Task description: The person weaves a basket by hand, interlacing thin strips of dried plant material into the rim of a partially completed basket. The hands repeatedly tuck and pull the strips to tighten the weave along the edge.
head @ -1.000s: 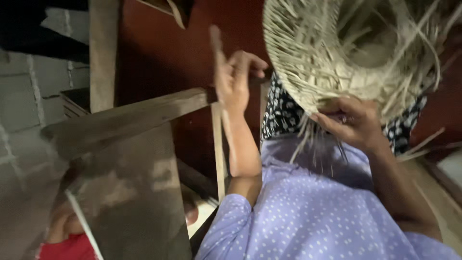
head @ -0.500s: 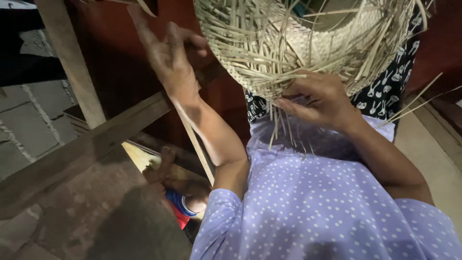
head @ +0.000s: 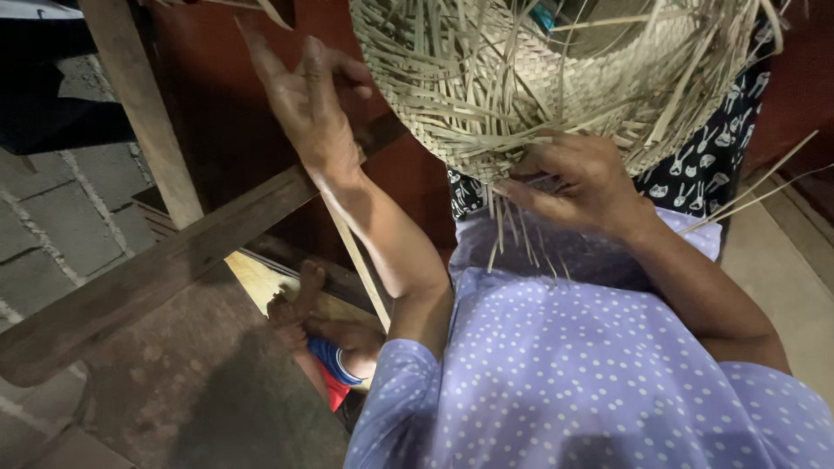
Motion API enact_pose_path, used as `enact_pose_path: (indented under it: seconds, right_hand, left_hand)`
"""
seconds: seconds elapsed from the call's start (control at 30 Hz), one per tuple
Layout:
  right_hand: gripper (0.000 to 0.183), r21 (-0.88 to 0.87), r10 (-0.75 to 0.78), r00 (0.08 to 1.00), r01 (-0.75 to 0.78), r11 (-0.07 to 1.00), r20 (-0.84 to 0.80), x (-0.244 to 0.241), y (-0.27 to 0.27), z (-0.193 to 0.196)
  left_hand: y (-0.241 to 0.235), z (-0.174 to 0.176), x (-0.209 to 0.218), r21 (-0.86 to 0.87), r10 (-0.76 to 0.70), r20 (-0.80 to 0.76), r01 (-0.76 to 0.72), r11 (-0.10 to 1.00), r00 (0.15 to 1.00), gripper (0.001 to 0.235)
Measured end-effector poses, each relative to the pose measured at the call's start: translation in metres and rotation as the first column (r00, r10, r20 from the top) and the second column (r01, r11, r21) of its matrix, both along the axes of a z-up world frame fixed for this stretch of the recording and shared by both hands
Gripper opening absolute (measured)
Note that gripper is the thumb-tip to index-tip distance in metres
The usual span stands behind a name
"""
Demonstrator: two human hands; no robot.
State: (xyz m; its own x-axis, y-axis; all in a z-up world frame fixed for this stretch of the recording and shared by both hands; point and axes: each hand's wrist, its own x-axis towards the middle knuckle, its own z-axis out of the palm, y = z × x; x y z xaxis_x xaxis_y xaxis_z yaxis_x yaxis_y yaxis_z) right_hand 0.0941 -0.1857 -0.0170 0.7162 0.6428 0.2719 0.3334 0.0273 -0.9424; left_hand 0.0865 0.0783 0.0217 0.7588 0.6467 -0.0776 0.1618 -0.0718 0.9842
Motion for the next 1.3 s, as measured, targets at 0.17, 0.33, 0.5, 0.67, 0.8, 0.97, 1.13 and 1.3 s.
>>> enact_pose_path:
  seconds: [0.17, 0.33, 0.5, 0.67, 0.8, 0.97, 1.13, 1.3]
  right_hand:
    - [0.017, -0.029, 0.020, 0.999, -0.021, 0.999, -0.035, 0.002, -0.002, 0.006]
    - [0.019, 0.023, 0.033, 0.995, -0.031, 0.999, -0.089, 0.003, -0.001, 0.012]
    - [0.019, 0.014, 0.056, 0.993, -0.054, 0.998, -0.103, 0.004, -0.002, 0.013]
    - [0.024, -0.073, 0.007, 0.999, -0.011, 0.997, -0.054, -0.004, -0.005, 0.000]
    - [0.014, -0.028, 0.004, 0.999, -0.005, 1.000, -0.031, -0.001, -0.004, 0.006]
    - [0.016, 0.033, 0.012, 0.998, -0.009, 0.999, -0.068, 0.006, 0.000, 0.006]
    - [0.013, 0.020, 0.085, 0.943, -0.083, 0.996, -0.321, 0.015, -0.006, 0.021]
    - [0.018, -0.012, 0.049, 0.908, -0.059, 0.998, -0.417, 0.015, -0.011, 0.036]
  left_hand:
    - [0.006, -0.004, -0.002, 0.005, -0.023, -0.050, 0.024, 1.000, 0.998, 0.075]
    - [0.003, 0.004, 0.000, 0.040, -0.017, -0.044, 0.018, 0.999, 0.999, 0.073]
    - [0.005, -0.003, 0.000, 0.027, -0.026, -0.011, 0.027, 0.999, 1.000, 0.070]
    - [0.000, 0.003, -0.002, 0.065, -0.015, 0.002, 0.015, 0.998, 1.000, 0.072]
    - [0.005, 0.003, -0.009, 0.009, -0.103, 0.011, 0.103, 0.995, 0.995, 0.071]
    - [-0.013, -0.011, -0.035, 0.403, -0.382, 0.045, 0.333, 0.852, 0.923, 0.027]
    - [-0.048, -0.008, -0.060, 0.540, -0.546, 0.082, 0.423, 0.727, 0.834, 0.021]
    - [-0.073, -0.019, -0.069, 0.764, -0.459, 0.299, 0.079, 0.640, 0.837, 0.011]
